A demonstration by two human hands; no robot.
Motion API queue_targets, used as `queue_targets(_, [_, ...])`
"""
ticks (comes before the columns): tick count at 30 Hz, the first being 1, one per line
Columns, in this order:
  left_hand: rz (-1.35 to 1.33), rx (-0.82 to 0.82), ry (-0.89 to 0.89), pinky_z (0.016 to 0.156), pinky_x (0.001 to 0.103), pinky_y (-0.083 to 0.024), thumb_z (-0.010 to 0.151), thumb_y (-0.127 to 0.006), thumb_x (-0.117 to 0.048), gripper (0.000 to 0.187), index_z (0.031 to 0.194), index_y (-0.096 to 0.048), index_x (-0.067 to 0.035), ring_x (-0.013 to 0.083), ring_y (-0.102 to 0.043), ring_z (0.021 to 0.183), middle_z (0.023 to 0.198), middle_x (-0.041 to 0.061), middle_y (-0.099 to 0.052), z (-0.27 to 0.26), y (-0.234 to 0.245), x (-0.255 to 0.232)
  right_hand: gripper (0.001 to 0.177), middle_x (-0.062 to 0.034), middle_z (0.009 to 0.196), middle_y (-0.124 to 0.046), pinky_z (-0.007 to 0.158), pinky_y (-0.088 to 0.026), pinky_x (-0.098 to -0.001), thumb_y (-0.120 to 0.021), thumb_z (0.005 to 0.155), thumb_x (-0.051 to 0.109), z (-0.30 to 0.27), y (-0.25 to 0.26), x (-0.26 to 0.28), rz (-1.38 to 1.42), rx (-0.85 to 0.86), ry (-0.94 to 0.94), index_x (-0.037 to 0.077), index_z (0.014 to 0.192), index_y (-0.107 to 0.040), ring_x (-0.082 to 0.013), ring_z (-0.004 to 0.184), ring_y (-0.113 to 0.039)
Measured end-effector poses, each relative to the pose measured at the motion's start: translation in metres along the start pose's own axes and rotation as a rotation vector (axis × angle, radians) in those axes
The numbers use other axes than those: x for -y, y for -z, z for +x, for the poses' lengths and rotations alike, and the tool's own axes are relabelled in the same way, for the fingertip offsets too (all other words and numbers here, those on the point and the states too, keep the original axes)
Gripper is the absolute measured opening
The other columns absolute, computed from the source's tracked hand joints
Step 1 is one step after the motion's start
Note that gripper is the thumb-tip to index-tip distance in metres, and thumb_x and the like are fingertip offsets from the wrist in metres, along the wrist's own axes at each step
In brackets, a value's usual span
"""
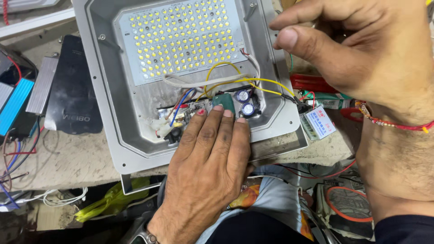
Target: The person repairs an LED floodlight by removing the driver, inspecting the internal circuit board, and reconnecting wires. They handle the LED panel, driver, and various wires while seated at a cluttered workbench.
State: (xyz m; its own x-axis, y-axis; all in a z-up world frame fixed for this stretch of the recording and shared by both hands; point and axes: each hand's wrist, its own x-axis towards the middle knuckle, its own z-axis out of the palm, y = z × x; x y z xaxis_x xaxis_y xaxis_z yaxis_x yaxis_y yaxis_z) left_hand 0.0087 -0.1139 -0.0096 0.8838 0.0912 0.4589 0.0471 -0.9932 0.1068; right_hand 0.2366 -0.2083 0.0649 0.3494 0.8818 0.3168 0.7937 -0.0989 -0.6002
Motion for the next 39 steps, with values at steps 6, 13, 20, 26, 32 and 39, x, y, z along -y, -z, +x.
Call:
queue_targets(6, [0.009, -0.01, -0.003, 0.112, 0.055, -0.044, 0.097, -0.063, -0.032, 0.053, 0.134, -0.057, 0.006, 0.0412, -0.061, 0.127, 0.125, 0.026, -0.067, 0.004, -0.001, -0.001, 0.017, -0.0113, 0.079, -0.075, 0.055, -0.051, -0.0271, -0.074, 0.096, 0.005, 0.006, -0.006, -0.008, -0.148, 0.122, 0.078, 0.0, 0.112, -0.076, -0.0151, 0.062, -0.07])
queue_targets(13, [0.057, -0.03, 0.028, 0.109, 0.056, -0.046, 0.102, -0.061, -0.03, 0.048, 0.135, -0.057, 0.004, 0.0403, -0.062, 0.128, 0.125, 0.025, -0.068, 0.0, -0.005, -0.008, 0.035, -0.0118, 0.1, -0.078, 0.063, -0.057, -0.0303, -0.068, 0.097, 0.006, 0.012, -0.017, -0.013, -0.16, 0.131, 0.213, -0.002, 0.131, -0.061, -0.0203, 0.079, -0.076])
queue_targets(20, [0.202, -0.047, 0.088, 0.111, 0.057, -0.047, 0.106, -0.056, -0.024, 0.041, 0.137, -0.056, 0.003, 0.0442, -0.061, 0.13, 0.129, 0.028, -0.067, -0.004, -0.007, -0.028, 0.038, -0.0136, 0.099, -0.076, 0.07, -0.06, -0.0315, -0.063, 0.1, 0.01, 0.006, -0.027, -0.002, -0.092, 0.163, 0.027, -0.003, 0.135, -0.057, -0.019, 0.083, -0.076])
queue_targets(26, [0.088, -0.169, 0.236, 0.111, 0.051, -0.049, 0.112, -0.054, -0.02, 0.031, 0.137, -0.051, 0.0, 0.0395, -0.062, 0.128, 0.125, 0.023, -0.064, 0.0, -0.015, -0.033, 0.039, -0.0156, 0.11, -0.071, 0.093, -0.056, -0.0333, -0.063, 0.102, 0.017, -0.019, -0.044, -0.049, 0.002, 0.093, -0.206, 0.0, 0.136, -0.055, -0.0219, 0.103, -0.07])
queue_targets(32, [0.16, -0.158, 0.173, 0.112, 0.045, -0.049, 0.108, -0.051, -0.02, 0.034, 0.135, -0.056, 0.0, 0.0361, -0.062, 0.126, 0.126, 0.022, -0.064, -0.008, -0.011, -0.024, 0.021, -0.0085, 0.119, -0.065, 0.101, -0.055, -0.0279, -0.064, 0.11, 0.025, -0.063, -0.042, -0.106, 0.261, 0.034, 0.089, 0.008, 0.123, -0.063, -0.0168, 0.109, -0.065])
queue_targets(39, [0.193, -0.233, 0.229, 0.117, 0.049, -0.044, 0.106, -0.051, -0.02, 0.032, 0.13, -0.059, -0.001, 0.0362, -0.059, 0.13, 0.128, 0.02, -0.064, -0.011, -0.009, -0.024, 0.033, -0.0105, 0.101, -0.074, 0.086, -0.047, -0.036, -0.063, 0.097, 0.039, -0.011, -0.034, -0.053, -0.143, 0.212, 0.548, 0.008, 0.106, -0.067, -0.0157, 0.089, -0.059])
